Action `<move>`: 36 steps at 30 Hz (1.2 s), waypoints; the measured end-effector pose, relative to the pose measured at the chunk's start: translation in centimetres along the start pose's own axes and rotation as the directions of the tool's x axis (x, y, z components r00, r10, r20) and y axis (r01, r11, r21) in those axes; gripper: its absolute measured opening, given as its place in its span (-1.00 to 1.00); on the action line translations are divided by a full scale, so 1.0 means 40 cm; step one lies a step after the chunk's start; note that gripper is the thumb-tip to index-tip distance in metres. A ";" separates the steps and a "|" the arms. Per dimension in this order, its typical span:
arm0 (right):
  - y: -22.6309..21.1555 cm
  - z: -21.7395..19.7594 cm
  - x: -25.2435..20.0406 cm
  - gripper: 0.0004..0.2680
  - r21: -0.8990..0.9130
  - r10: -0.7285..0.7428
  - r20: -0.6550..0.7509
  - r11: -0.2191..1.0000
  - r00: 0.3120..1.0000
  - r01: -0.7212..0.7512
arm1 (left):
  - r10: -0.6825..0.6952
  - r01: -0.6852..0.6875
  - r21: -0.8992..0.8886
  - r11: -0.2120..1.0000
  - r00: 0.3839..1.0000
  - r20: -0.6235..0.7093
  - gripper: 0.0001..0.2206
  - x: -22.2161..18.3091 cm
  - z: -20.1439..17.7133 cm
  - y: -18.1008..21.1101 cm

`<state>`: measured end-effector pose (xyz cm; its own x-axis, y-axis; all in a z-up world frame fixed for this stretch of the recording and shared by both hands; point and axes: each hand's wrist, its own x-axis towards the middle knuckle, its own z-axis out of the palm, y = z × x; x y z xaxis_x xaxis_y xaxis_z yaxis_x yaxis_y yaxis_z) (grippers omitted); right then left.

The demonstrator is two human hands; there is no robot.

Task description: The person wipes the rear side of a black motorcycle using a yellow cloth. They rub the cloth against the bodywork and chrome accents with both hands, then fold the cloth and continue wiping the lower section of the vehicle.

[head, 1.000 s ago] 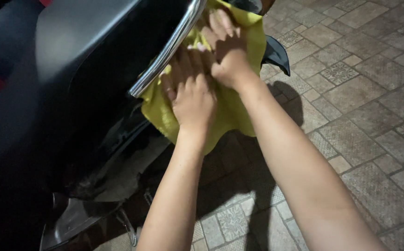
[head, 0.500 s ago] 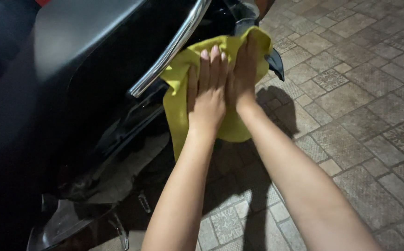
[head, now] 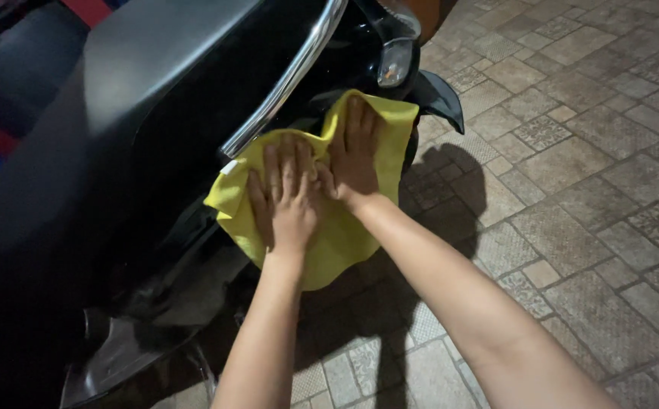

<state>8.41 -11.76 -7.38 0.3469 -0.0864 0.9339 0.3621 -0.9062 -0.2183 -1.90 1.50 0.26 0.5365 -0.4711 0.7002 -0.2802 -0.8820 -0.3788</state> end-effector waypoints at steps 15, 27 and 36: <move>0.084 -0.051 0.095 -0.43 0.142 0.074 0.138 0.985 0.988 -0.094 | 0.093 -0.070 0.118 0.991 0.976 -0.198 -0.56 0.091 0.011 -0.004; 0.171 -0.031 0.090 -0.50 0.025 0.006 -0.106 1.000 0.994 -0.004 | -0.076 0.091 -0.138 0.986 0.991 0.109 -0.63 0.219 -0.218 0.108; 0.085 -0.019 -0.014 -0.41 0.017 0.018 -0.116 1.000 0.993 -0.016 | 0.032 -0.057 -0.094 0.994 0.967 -0.254 -0.56 0.080 0.080 0.046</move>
<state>8.78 -15.13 -8.42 0.2507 -0.1502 0.9563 0.3710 -0.8976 -0.2383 1.86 -1.61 -0.15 0.3077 -0.4851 0.8186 -0.3839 -0.8504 -0.3597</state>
